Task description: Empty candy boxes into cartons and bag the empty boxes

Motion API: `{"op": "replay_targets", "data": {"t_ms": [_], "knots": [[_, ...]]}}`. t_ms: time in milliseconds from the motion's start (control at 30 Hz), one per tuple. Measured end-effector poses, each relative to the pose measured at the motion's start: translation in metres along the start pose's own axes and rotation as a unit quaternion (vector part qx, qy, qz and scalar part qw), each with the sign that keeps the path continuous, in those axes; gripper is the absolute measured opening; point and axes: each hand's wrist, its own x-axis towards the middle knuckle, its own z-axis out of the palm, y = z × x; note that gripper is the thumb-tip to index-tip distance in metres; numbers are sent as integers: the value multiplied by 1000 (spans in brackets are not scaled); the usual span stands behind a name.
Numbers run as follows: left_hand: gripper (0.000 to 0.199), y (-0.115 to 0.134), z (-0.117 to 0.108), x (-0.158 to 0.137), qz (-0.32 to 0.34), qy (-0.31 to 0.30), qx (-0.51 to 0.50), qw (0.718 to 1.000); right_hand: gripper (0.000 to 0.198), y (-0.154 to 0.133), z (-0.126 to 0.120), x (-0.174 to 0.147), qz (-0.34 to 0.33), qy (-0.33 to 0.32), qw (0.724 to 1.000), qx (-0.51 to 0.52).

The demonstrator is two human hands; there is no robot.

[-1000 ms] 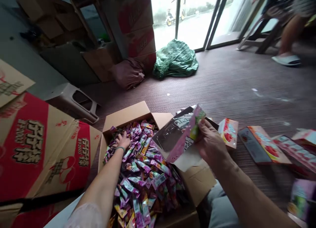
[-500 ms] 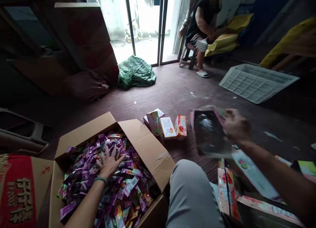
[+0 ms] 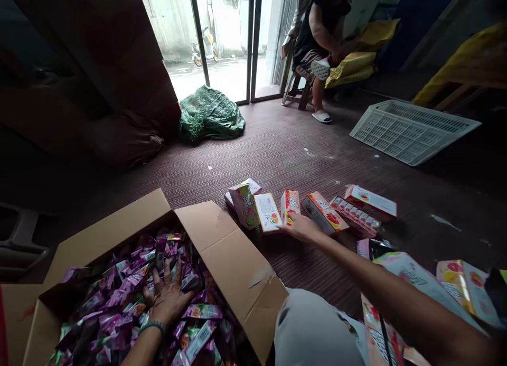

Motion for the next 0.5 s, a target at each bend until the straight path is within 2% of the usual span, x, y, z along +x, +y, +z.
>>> {"op": "replay_targets", "data": {"t_ms": [67, 100, 200, 267, 367, 433, 500], "knots": [[92, 2, 0, 0, -9, -10, 6, 1000, 86, -62, 31, 53, -12, -37, 999, 12], [90, 4, 0, 1, -14, -14, 8, 1000, 98, -85, 46, 76, 6, -55, 998, 29], [88, 7, 3, 5, -21, -32, 12, 999, 128, -123, 90, 127, 42, -65, 995, 60], [91, 8, 5, 9, -23, -45, 8, 999, 134, -128, 116, 145, 62, -45, 995, 67], [92, 9, 7, 14, -25, -52, -7, 998, 120, -119, 141, 151, 96, 13, 991, 92], [92, 9, 6, 15, -21, -58, -21, 998, 104, -110, 141, 145, 86, 55, 986, 133], [94, 9, 3, 15, -17, -71, -36, 997, 91, -101, 125, 136, 60, 84, 979, 176]]}}
